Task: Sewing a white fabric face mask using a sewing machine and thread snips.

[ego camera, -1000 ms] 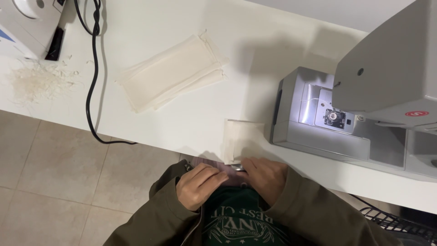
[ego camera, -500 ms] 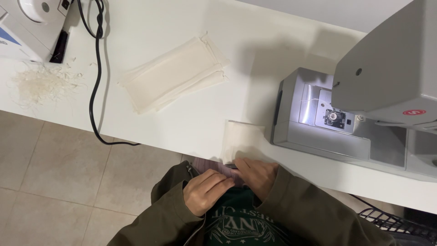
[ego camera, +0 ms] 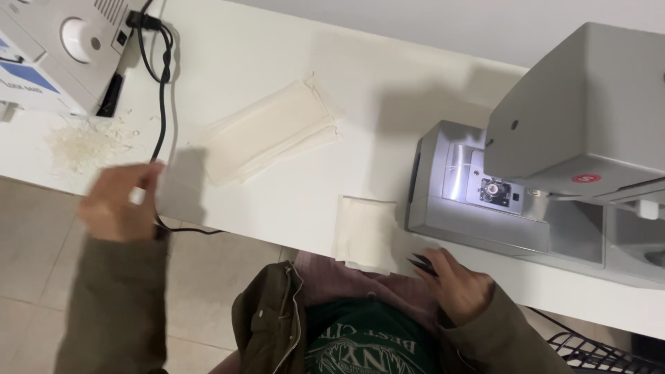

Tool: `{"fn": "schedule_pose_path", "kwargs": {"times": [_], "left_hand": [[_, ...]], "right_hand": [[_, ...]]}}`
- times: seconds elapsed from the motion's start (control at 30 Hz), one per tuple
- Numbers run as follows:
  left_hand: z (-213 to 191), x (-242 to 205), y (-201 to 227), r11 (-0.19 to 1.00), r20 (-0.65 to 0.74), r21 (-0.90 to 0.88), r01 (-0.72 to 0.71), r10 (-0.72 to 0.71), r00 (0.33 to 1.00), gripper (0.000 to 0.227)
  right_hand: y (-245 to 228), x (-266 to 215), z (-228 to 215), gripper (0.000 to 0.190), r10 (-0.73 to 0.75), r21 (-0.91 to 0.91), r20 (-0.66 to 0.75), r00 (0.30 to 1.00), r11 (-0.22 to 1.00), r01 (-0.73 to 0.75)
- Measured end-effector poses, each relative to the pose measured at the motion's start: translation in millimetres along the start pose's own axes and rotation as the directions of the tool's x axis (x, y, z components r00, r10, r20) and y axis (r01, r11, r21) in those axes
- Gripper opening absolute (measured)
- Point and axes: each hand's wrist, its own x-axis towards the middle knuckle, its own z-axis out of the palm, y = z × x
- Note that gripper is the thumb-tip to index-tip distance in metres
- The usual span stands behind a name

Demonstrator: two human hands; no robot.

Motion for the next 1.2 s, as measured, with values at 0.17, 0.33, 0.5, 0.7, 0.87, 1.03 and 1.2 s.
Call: {"fn": "schedule_pose_path", "kwargs": {"times": [0.17,0.33,0.5,0.7,0.87,1.03,1.2], "left_hand": [[1.0,9.2,-85.8,0.967,-0.128,0.234,0.097,-0.069,0.989,0.017],[51.6,17.1,-1.4,0.962,0.067,0.274,0.024,-0.044,0.997,0.037],[57.1,5.1,172.9,0.907,0.138,-0.187,-0.377,0.405,0.904,0.067],[125.0,-42.7,231.6,0.745,0.26,-0.361,-0.561,0.658,0.707,0.072],[125.9,-61.3,232.9,0.682,-0.057,-0.392,-0.618,0.652,0.756,0.039],[101.2,-79.1,242.1,0.554,-0.104,-0.532,-0.641,0.708,0.698,0.035],[57.1,-55.1,247.5,0.467,-0.144,-0.616,-0.634,0.725,0.674,0.038]], "right_hand": [[31.3,-36.5,-11.6,0.042,0.093,-0.103,0.099,0.991,0.991,-0.082],[48.6,-57.0,-10.5,0.053,0.182,-0.162,0.085,0.98,0.973,-0.167],[49.3,-59.8,-11.5,0.055,0.249,-0.123,0.04,0.968,0.962,-0.243],[42.1,-90.1,2.6,0.039,0.32,0.013,-0.039,0.947,0.947,-0.32],[25.7,-93.9,47.4,0.049,0.127,0.63,0.771,0.624,-0.019,-0.776],[20.2,-125.1,126.1,0.042,0.132,0.724,0.69,0.712,-0.156,-0.672],[-15.5,-62.5,82.2,0.039,0.279,0.867,0.481,0.831,-0.014,-0.498]]}}
